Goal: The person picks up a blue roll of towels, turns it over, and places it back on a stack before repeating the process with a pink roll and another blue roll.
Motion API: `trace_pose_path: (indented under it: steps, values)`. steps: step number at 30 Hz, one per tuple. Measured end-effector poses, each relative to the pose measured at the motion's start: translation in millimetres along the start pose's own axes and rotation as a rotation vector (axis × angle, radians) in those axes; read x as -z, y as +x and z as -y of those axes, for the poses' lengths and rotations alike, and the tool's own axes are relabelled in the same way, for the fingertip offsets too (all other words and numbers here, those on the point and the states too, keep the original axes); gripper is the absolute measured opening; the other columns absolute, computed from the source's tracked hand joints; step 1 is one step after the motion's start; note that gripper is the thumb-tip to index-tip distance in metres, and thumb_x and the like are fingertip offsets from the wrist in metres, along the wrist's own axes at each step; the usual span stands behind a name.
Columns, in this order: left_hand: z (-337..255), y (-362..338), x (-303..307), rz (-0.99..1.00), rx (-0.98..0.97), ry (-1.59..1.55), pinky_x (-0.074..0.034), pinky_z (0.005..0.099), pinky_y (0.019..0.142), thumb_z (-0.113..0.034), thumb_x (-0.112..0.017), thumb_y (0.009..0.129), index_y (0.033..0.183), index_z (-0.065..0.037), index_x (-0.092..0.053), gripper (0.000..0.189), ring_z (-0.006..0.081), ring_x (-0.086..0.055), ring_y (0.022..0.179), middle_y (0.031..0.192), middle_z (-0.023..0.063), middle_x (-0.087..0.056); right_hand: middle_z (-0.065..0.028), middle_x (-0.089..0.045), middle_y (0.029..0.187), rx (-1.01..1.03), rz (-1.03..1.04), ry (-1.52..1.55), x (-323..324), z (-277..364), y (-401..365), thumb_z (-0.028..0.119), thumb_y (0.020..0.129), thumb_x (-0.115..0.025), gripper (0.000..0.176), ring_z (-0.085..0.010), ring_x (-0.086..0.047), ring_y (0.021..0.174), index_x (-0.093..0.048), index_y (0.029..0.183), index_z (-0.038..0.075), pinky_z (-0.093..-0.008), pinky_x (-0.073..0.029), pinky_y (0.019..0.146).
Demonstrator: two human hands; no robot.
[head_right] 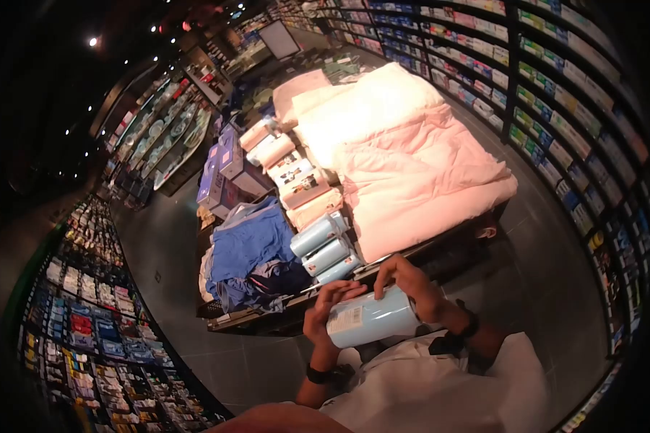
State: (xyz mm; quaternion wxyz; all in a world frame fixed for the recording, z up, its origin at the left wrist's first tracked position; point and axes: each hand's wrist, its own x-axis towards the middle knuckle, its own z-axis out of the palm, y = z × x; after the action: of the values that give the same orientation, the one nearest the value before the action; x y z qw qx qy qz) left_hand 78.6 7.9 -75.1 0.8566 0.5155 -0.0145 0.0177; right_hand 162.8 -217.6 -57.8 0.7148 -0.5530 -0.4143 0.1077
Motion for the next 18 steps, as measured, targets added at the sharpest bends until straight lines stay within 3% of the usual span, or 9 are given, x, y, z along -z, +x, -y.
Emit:
trace_pose_path:
  steps: [2, 5, 6, 9, 10, 13, 14, 17, 18]
  values:
    - [-11, -12, -12, -0.016, -0.252, 0.316, -0.046, 0.0468, 0.107, -0.063, -0.058, 0.089, 0.126, 0.004, -0.061, 0.077, 0.0361, -0.062, 0.125, 0.128, 0.024, -0.066, -0.0107, -0.061, 0.114, -0.224, -0.258, 0.265, -21, -3, -7, 0.037, 0.108, -0.036, 0.041, -0.02, -0.057, 0.106, -0.054, 0.12, 0.003, -0.0358, -0.042, 0.101]
    - [-29, -31, -26, 0.058, -0.515, 0.717, -0.048, 0.0476, 0.101, -0.064, -0.057, 0.089, 0.124, 0.003, -0.064, 0.076, 0.0378, -0.064, 0.12, 0.12, 0.0227, -0.069, -0.0097, -0.062, 0.109, -0.225, -0.214, 0.394, -24, -16, -9, 0.042, 0.109, -0.037, 0.046, -0.0162, -0.056, 0.106, -0.049, 0.129, 0.002, -0.033, -0.043, 0.101]
    - [-41, -32, -35, 0.06, -0.605, 0.838, -0.05, 0.0486, 0.096, -0.065, -0.059, 0.087, 0.12, 0.002, -0.067, 0.076, 0.0394, -0.067, 0.112, 0.111, 0.0196, -0.072, -0.0107, -0.065, 0.107, -0.398, -0.286, 0.635, -31, -16, -11, 0.051, 0.11, -0.039, 0.054, -0.0168, -0.061, 0.104, -0.054, 0.127, 0.002, -0.033, -0.048, 0.098]
    - [-43, -40, -29, 0.182, -0.775, 1.102, -0.051, 0.0497, 0.093, -0.067, -0.059, 0.087, 0.118, 0.001, -0.069, 0.075, 0.0392, -0.069, 0.107, 0.107, 0.0166, -0.074, -0.0136, -0.071, 0.106, -0.941, -0.315, 0.747, -27, -37, -9, 0.061, 0.106, -0.045, 0.064, -0.0227, -0.07, 0.099, -0.063, 0.124, 0.003, -0.0368, -0.056, 0.093]
    - [-47, -37, -28, 0.254, -0.835, 1.133, -0.052, 0.0499, 0.092, -0.066, -0.057, 0.088, 0.113, 0.0, -0.07, 0.071, 0.0383, -0.07, 0.107, 0.106, 0.0155, -0.074, -0.0131, -0.074, 0.106, -1.012, -0.286, 0.791, -27, -36, -10, 0.064, 0.103, -0.049, 0.065, -0.0233, -0.072, 0.094, -0.068, 0.118, 0.004, -0.0375, -0.059, 0.087]
    - [-41, -33, -18, 0.245, -0.883, 1.062, -0.052, 0.0493, 0.092, -0.064, -0.053, 0.092, 0.109, -0.001, -0.07, 0.067, 0.0379, -0.07, 0.105, 0.103, 0.0159, -0.074, -0.0128, -0.073, 0.106, -0.907, -0.173, 0.873, -26, -44, -6, 0.063, 0.104, -0.049, 0.063, -0.0231, -0.072, 0.095, -0.067, 0.12, 0.004, -0.0373, -0.059, 0.087]
    - [-32, -35, -2, 0.23, -0.844, 1.003, -0.05, 0.0485, 0.099, -0.066, -0.05, 0.096, 0.12, 0.001, -0.064, 0.072, 0.0368, -0.067, 0.114, 0.115, 0.0175, -0.071, -0.0122, -0.07, 0.109, -0.884, -0.226, 0.746, -30, -36, -4, 0.054, 0.104, -0.053, 0.054, -0.0217, -0.069, 0.099, -0.064, 0.122, 0.004, -0.0362, -0.057, 0.09]
    - [-3, -32, 0, -0.191, -0.777, 0.579, -0.045, 0.0497, 0.108, -0.064, -0.046, 0.099, 0.13, 0.003, -0.053, 0.074, 0.0372, -0.06, 0.127, 0.132, 0.0191, -0.062, -0.0113, -0.064, 0.112, -0.601, -0.18, 0.571, -34, -29, 6, 0.045, 0.099, -0.057, 0.048, -0.0197, -0.065, 0.102, -0.06, 0.124, 0.005, -0.0335, -0.053, 0.092]
    - [-5, -31, 3, -0.261, -0.616, 0.403, -0.042, 0.0495, 0.113, -0.065, -0.05, 0.098, 0.138, 0.003, -0.045, 0.079, 0.0372, -0.051, 0.137, 0.145, 0.0209, -0.049, -0.0112, -0.06, 0.114, -0.499, -0.131, 0.494, -32, -22, 10, 0.043, 0.09, -0.062, 0.053, -0.0197, -0.061, 0.105, -0.057, 0.125, 0.004, -0.0327, -0.049, 0.094]
